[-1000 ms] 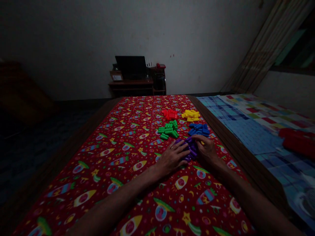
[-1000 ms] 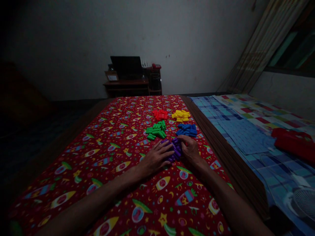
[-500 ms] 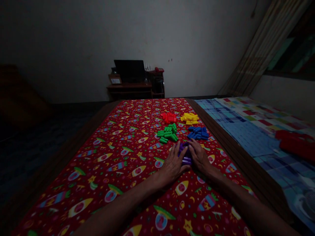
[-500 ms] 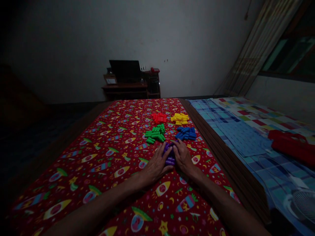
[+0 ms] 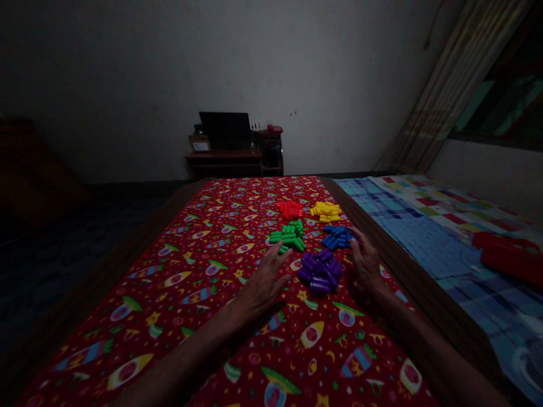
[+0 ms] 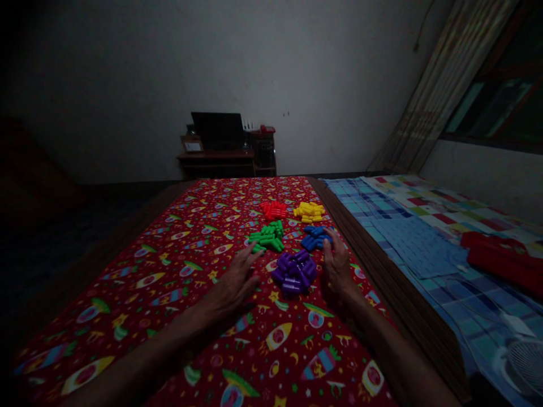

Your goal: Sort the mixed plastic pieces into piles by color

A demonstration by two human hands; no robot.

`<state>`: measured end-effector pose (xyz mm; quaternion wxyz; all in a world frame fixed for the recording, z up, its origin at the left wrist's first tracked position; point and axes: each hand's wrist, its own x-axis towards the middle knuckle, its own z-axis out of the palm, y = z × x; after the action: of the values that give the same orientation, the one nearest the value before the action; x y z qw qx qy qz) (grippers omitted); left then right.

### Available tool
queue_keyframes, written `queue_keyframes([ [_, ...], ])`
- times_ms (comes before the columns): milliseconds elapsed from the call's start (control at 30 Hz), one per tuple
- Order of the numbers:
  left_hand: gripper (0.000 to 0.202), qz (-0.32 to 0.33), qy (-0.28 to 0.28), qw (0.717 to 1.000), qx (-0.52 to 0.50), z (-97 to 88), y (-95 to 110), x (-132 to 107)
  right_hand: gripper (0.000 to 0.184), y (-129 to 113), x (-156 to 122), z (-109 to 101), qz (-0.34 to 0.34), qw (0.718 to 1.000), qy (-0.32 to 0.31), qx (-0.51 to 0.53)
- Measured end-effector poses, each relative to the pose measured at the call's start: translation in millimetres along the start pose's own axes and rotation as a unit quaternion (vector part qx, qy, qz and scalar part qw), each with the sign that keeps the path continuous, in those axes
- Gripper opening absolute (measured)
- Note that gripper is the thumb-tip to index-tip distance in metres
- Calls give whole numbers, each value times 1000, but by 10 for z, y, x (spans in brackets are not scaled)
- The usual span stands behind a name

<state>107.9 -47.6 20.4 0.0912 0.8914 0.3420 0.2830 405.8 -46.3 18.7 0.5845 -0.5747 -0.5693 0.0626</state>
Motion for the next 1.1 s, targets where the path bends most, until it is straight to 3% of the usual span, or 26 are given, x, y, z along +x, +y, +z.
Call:
queue_keyframes([
  [100, 49, -100, 80, 990, 63, -343, -571, -219, 45, 346, 343, -75, 58, 996, 62, 0],
  [200, 49, -187, 161, 960, 131, -691, -1153, -496, 43, 701, 619, -34, 135, 985, 103, 42],
  [267, 49, -237, 195, 938, 163, -898, -1434, -675, 40, 857, 733, 33, 180, 973, 114, 95],
  [333, 52, -339, 206, 904, 161, -1060, -1602, -815, 36, 942, 807, 103, 198, 963, 117, 142],
  [400, 54, -450, 194, 861, 134, -1163, -1676, -898, 31, 989, 870, 162, 201, 957, 118, 173],
  [467, 51, -506, 188, 833, 120, -1211, -1690, -925, 28, 1027, 936, 210, 209, 951, 122, 194],
  [800, 23, -492, 210, 833, 141, -1254, -1663, -896, 18, 1229, 1065, 275, 247, 935, 144, 210],
  [967, 27, -479, 199, 846, 126, -1257, -1693, -952, 16, 1258, 1039, 248, 257, 932, 146, 212],
  [1100, 35, -496, 196, 837, 125, -1244, -1713, -992, 17, 1251, 1030, 247, 246, 937, 142, 205],
])
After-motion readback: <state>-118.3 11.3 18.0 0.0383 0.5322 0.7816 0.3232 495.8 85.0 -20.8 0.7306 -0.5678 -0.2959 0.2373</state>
